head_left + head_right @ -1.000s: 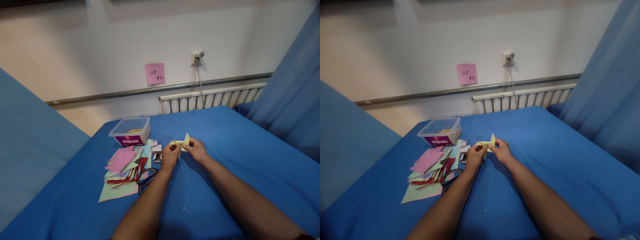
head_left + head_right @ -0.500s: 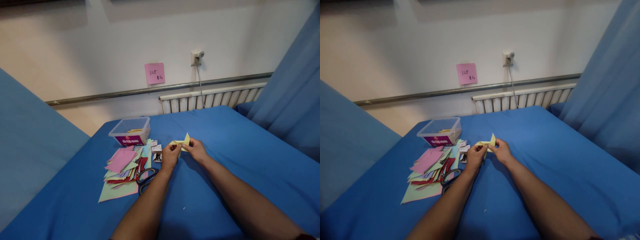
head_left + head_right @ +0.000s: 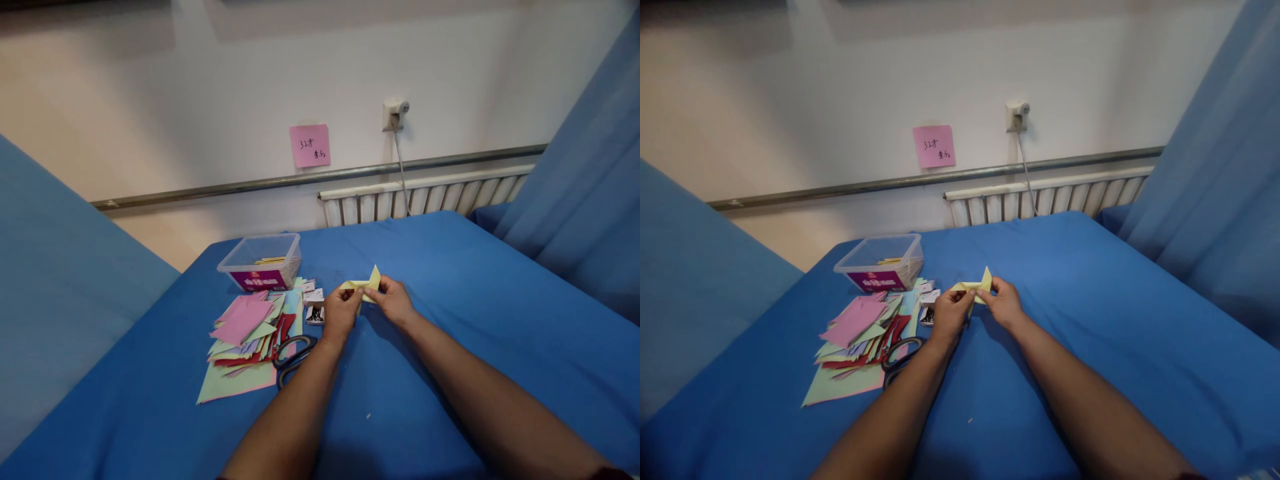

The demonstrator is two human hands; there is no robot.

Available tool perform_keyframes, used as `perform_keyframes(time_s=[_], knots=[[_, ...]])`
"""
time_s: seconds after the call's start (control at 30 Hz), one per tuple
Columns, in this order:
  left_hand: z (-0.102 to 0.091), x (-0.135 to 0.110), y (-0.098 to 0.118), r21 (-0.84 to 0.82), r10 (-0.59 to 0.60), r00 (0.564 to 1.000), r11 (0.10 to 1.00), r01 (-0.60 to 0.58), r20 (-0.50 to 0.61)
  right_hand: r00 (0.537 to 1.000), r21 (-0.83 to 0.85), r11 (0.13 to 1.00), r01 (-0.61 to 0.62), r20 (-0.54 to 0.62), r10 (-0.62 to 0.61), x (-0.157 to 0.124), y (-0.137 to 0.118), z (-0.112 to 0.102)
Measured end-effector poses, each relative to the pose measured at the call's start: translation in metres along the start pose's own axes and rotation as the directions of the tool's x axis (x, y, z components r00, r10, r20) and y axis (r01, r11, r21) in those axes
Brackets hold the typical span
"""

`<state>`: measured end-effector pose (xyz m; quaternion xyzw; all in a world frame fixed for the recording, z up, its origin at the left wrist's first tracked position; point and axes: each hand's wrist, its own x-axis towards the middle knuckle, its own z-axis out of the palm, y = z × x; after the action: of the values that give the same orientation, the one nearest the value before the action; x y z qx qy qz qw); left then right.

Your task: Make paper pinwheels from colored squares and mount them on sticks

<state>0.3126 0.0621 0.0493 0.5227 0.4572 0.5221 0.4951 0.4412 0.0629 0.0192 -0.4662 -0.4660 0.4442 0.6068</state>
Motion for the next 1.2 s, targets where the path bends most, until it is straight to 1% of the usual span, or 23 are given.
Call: perform_keyframes(time_s=[0.13, 0.23, 0.3, 0.43, 0.6, 0.87, 1.03, 1.2], knots=[[0.0, -0.001, 0.003, 0.008, 0.004, 1.0, 1.0, -0.004, -0.016, 0.999, 0.088, 0.995, -0.049, 0.005, 0.049, -0.002, -0.007, 0.0], [-0.001, -0.002, 0.003, -0.025, 0.0, 1.0, 1.0, 0.0, 0.002, 0.993, 0.151, 0.982, -0.116, 0.028, 0.113, -0.005, -0.015, 0.0], [-0.001, -0.002, 0.003, -0.054, -0.003, 1.0, 0.999, 0.004, 0.023, 0.99, 0.181, 0.974, -0.138, 0.039, 0.134, -0.006, -0.018, -0.001], [-0.002, -0.001, 0.002, -0.07, -0.01, 0.999, 0.997, 0.013, 0.041, 0.989, 0.207, 0.968, -0.145, 0.042, 0.14, -0.007, -0.02, -0.001], [-0.001, -0.001, 0.0, -0.09, -0.034, 0.999, 0.995, 0.037, 0.035, 0.989, 0.204, 0.968, -0.149, 0.033, 0.145, -0.007, -0.019, -0.001], [-0.001, -0.003, 0.004, -0.121, -0.056, 0.995, 0.991, 0.065, 0.079, 0.978, 0.304, 0.933, -0.191, 0.142, 0.153, -0.007, -0.018, -0.004], [-0.001, -0.002, 0.005, -0.11, -0.059, 0.997, 0.992, 0.065, 0.056, 0.977, 0.307, 0.932, -0.194, 0.15, 0.154, -0.007, -0.018, -0.004], [-0.001, -0.002, 0.004, -0.126, -0.059, 0.995, 0.99, 0.069, 0.077, 0.975, 0.319, 0.928, -0.193, 0.169, 0.145, -0.007, -0.019, -0.005]])
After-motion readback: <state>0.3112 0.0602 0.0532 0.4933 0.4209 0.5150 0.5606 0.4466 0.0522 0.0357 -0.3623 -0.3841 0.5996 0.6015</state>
